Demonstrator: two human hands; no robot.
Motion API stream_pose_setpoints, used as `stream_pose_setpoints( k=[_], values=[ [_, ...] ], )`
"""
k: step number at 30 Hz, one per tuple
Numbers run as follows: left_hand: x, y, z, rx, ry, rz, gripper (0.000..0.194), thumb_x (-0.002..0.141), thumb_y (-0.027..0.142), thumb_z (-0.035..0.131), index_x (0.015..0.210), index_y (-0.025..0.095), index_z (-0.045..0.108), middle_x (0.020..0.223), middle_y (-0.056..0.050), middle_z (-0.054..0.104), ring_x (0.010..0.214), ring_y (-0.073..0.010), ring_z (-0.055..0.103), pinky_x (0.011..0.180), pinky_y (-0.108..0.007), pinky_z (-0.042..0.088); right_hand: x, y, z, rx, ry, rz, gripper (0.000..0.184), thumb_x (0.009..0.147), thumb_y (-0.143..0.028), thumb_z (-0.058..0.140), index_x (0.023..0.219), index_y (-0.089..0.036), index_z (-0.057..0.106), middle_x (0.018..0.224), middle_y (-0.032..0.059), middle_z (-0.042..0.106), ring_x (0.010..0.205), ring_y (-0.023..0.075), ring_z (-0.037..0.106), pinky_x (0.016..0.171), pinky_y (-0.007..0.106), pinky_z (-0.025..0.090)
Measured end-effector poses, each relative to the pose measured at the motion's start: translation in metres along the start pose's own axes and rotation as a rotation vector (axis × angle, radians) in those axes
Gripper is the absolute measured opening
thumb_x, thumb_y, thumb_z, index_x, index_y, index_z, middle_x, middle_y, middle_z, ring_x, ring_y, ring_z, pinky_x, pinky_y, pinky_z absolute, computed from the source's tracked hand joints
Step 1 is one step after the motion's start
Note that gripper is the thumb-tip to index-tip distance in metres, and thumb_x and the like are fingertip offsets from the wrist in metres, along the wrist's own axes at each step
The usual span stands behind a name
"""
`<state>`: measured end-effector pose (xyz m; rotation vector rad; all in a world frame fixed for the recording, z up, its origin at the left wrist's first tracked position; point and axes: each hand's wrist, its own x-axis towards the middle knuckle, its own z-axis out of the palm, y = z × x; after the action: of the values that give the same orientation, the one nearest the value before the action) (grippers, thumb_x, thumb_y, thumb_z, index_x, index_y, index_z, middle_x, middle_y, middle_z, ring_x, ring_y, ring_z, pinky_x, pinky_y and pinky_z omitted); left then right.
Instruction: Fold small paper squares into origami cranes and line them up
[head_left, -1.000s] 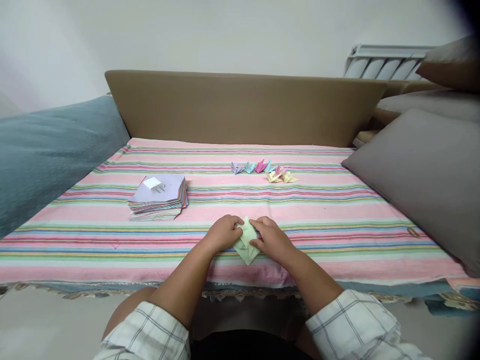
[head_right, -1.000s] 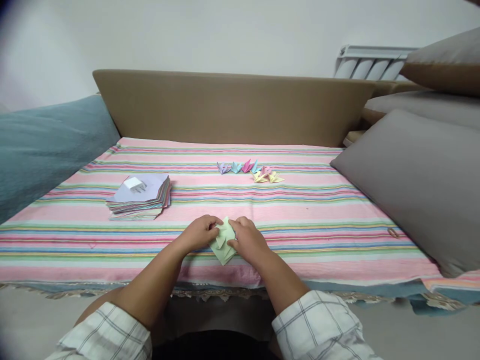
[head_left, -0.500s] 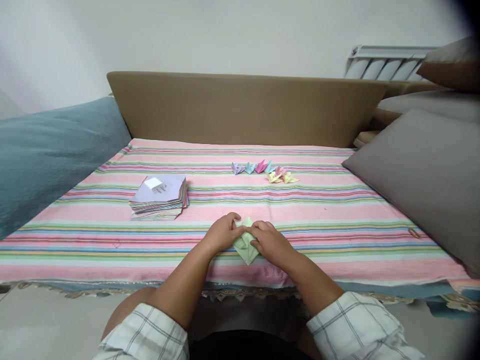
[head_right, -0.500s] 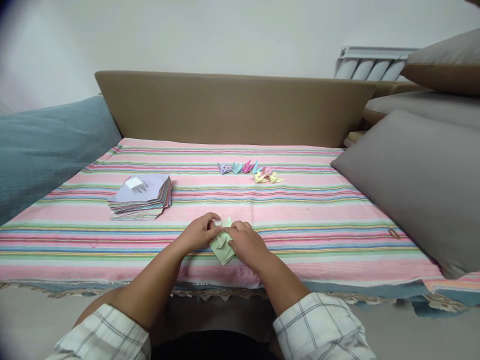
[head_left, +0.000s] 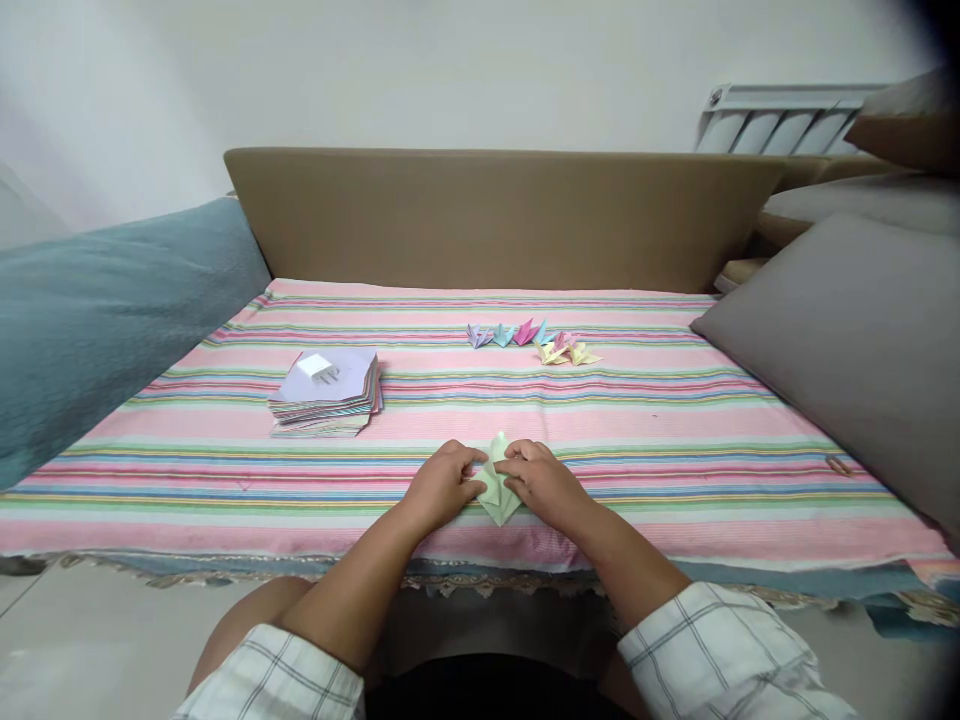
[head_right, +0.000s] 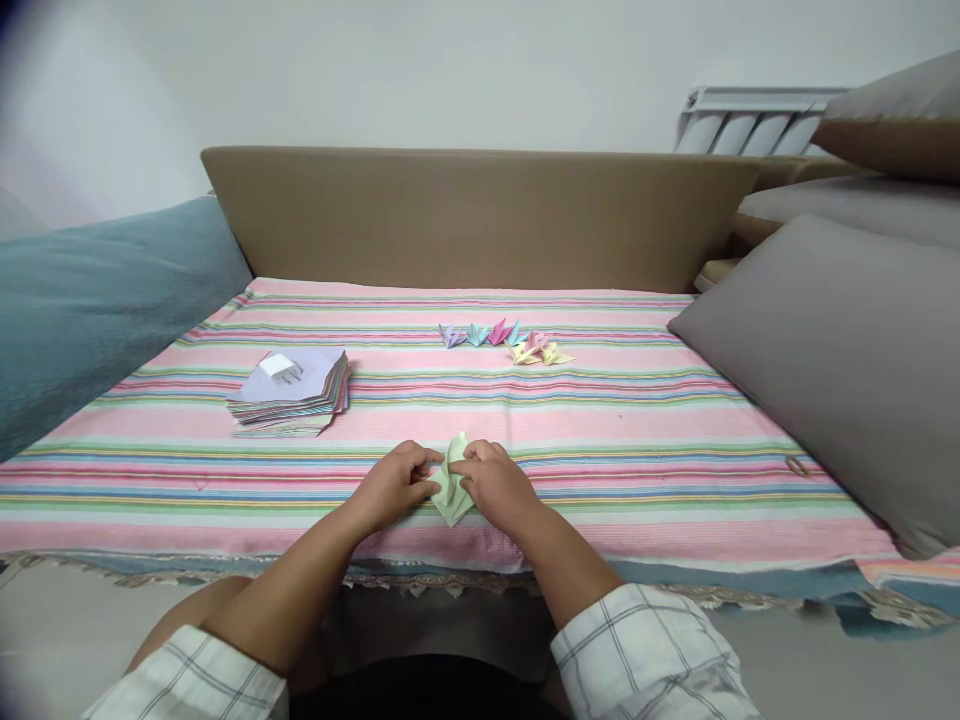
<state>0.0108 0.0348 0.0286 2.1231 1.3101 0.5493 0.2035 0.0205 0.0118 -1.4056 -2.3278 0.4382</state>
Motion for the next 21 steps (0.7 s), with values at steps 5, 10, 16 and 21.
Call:
stream_pose_setpoints(
  k=[5, 10, 16, 21],
  values=[
    [-0.005, -0.0042, 0.0052, 0.054, 0.011, 0.058, 0.038, 0.069, 0.01, 0.061, 0.105, 0.02, 0.062, 0.087, -0.002, 0.051, 0.077, -0.0144, 0.053, 0.072, -0.026, 0.043, -0.0014, 0.0026, 0.0052, 0.029, 0.043, -0.029, 0.024, 0.083, -0.016, 0.051, 0.089, -0.028, 0.072, 0.106, 0.006, 0.054, 0.097, 0.019, 0.047, 0.083, 0.033, 0.042],
    [-0.0035, -0.0065, 0.006, 0.087, 0.002, 0.082, 0.037, 0.07, 0.012, 0.062, 0.106, 0.022, 0.062, 0.087, -0.002, 0.051, 0.078, -0.0147, 0.053, 0.073, -0.027, 0.044, -0.0019, 0.0068, 0.0092, 0.061, 0.067, -0.043, 0.021, 0.083, -0.02, 0.055, 0.088, -0.03, 0.072, 0.105, 0.0055, 0.056, 0.098, 0.0192, 0.047, 0.085, 0.034, 0.042],
    [-0.0021, -0.0082, 0.0056, 0.103, -0.018, 0.112, 0.039, 0.07, 0.011, 0.061, 0.108, 0.021, 0.062, 0.089, -0.003, 0.05, 0.082, -0.0157, 0.053, 0.076, -0.028, 0.044, -0.0031, 0.0074, 0.0102, 0.082, 0.098, -0.065, 0.023, 0.082, -0.017, 0.055, 0.081, -0.03, 0.074, 0.104, 0.0042, 0.057, 0.097, 0.0187, 0.047, 0.086, 0.032, 0.041],
    [-0.003, -0.0083, 0.006, 0.12, -0.007, 0.162, 0.037, 0.074, 0.015, 0.057, 0.11, 0.021, 0.062, 0.092, -0.004, 0.05, 0.085, -0.0163, 0.053, 0.078, -0.028, 0.044, -0.0045, 0.0066, 0.01, 0.049, 0.092, -0.082, 0.025, 0.083, -0.016, 0.054, 0.081, -0.031, 0.073, 0.105, 0.0031, 0.058, 0.097, 0.0192, 0.047, 0.085, 0.034, 0.039]
  ],
)
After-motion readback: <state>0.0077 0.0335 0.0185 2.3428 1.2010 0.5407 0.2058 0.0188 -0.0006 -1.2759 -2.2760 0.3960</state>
